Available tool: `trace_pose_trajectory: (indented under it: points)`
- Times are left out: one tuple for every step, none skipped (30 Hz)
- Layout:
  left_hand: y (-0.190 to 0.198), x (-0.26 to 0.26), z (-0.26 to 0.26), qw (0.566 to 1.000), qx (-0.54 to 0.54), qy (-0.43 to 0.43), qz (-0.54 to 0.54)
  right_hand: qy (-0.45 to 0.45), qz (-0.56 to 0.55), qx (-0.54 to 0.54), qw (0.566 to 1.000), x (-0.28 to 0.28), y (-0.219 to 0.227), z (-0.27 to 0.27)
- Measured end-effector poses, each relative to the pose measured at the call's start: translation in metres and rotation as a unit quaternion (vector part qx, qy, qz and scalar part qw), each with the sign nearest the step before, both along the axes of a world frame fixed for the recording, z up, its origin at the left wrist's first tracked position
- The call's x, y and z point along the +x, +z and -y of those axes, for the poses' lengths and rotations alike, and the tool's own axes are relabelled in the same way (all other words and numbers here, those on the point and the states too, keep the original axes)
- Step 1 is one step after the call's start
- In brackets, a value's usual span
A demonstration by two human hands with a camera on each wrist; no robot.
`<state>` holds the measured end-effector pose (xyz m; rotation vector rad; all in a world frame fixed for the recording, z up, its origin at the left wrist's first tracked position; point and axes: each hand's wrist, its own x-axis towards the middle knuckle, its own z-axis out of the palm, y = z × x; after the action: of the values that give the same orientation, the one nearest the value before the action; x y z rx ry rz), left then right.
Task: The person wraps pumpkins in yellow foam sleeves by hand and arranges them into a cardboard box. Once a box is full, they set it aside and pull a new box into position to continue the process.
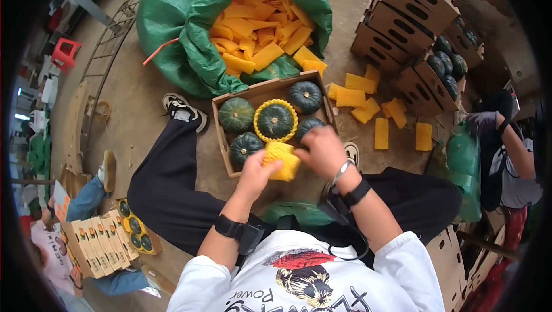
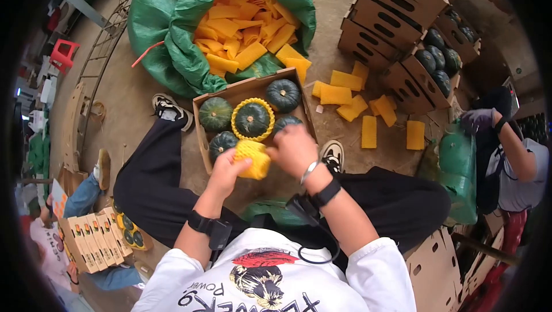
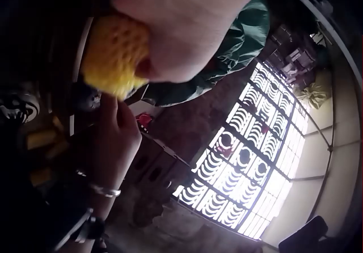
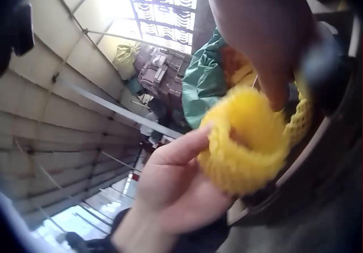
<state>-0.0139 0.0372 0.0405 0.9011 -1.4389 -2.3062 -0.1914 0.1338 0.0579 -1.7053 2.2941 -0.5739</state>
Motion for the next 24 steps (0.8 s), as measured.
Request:
trace_pose_trajectory:
  points:
    - [-0.009, -0.002, 0.007, 0.988, -0.123, 0.077, 0.046, -0.063, -0.035, 0.043, 0.996, -0.008, 0.001, 0.013]
    - [-0.016, -0.002, 0.014, 0.978, -0.165, 0.116, 0.052, -0.078, -0.046, 0.089, 0.992, -0.014, -0.013, 0.023]
    - [-0.014, -0.003, 0.017, 0.983, -0.130, 0.120, 0.042, -0.079, -0.015, 0.141, 0.987, -0.020, -0.023, 0.033]
    - [-0.009, -0.004, 0.018, 0.988, -0.095, 0.120, 0.031, -0.081, 0.018, 0.193, 0.978, -0.022, -0.030, 0.038]
    - [-0.003, -0.006, 0.019, 0.988, -0.095, 0.119, 0.034, -0.082, 0.021, 0.193, 0.978, -0.024, -0.034, 0.036]
    - [0.005, -0.008, 0.020, 0.989, -0.082, 0.120, -0.005, -0.081, 0.015, 0.154, 0.985, -0.024, -0.028, 0.032]
    - [0.010, -0.011, 0.020, 0.989, -0.067, 0.123, -0.044, -0.078, 0.009, 0.116, 0.990, -0.022, -0.014, 0.029]
    - [0.012, -0.017, 0.020, 0.988, -0.065, 0.129, -0.046, -0.059, 0.000, 0.073, 0.996, -0.009, 0.002, 0.023]
    - [0.012, -0.020, 0.016, 0.997, -0.046, 0.048, -0.035, -0.017, 0.013, 0.048, 0.999, 0.013, 0.022, 0.020]
    - [0.012, -0.019, 0.009, 0.999, -0.027, -0.037, -0.023, 0.023, 0.029, 0.024, 0.999, 0.030, 0.035, 0.015]
    - [0.012, -0.014, 0.008, 0.999, 0.014, -0.020, -0.029, 0.024, 0.028, 0.024, 0.999, 0.031, 0.040, 0.009]
    - [0.015, -0.010, 0.007, 0.999, 0.012, -0.020, -0.030, 0.049, 0.152, -0.038, 0.986, 0.028, 0.043, 0.002]
    - [0.020, -0.004, 0.004, 0.989, 0.103, -0.034, -0.098, 0.073, 0.275, -0.099, 0.953, 0.026, 0.045, -0.006]
    - [0.027, 0.001, 0.002, 0.967, 0.191, -0.049, -0.163, -0.046, 0.524, -0.044, 0.849, 0.021, 0.037, -0.014]
    - [0.035, 0.003, -0.003, 0.951, 0.217, -0.092, -0.202, -0.110, 0.669, -0.062, 0.733, 0.015, 0.013, -0.021]
    - [0.041, 0.003, -0.012, 0.950, 0.194, -0.098, -0.223, -0.167, 0.787, -0.076, 0.589, 0.014, 0.006, -0.021]
    - [0.043, 0.001, -0.023, 0.940, 0.232, -0.092, -0.235, -0.068, 0.873, -0.023, 0.483, 0.021, 0.002, -0.021]
    - [0.045, -0.001, -0.030, 0.926, 0.270, -0.087, -0.247, -0.097, 0.854, -0.015, 0.510, 0.034, 0.002, -0.034]
    - [0.047, 0.000, -0.032, 0.925, 0.271, -0.092, -0.251, -0.082, 0.847, -0.073, 0.520, 0.035, 0.001, -0.035]
    - [0.049, 0.002, -0.031, 0.936, 0.258, -0.069, -0.229, -0.065, 0.837, -0.129, 0.528, 0.034, 0.001, -0.034]
    - [0.050, 0.002, -0.032, 0.947, 0.243, -0.045, -0.207, -0.098, 0.720, -0.133, 0.674, 0.027, 0.000, -0.029]
    - [0.050, 0.001, -0.032, 0.946, 0.243, -0.046, -0.210, -0.127, 0.579, -0.133, 0.794, 0.023, 0.000, -0.024]
    - [0.051, 0.001, -0.031, 0.965, 0.195, 0.004, -0.174, -0.177, 0.327, -0.094, 0.924, 0.025, 0.005, -0.031]
    - [0.050, 0.001, -0.030, 0.979, 0.145, 0.055, -0.135, -0.178, 0.327, -0.096, 0.923, 0.029, 0.004, -0.035]
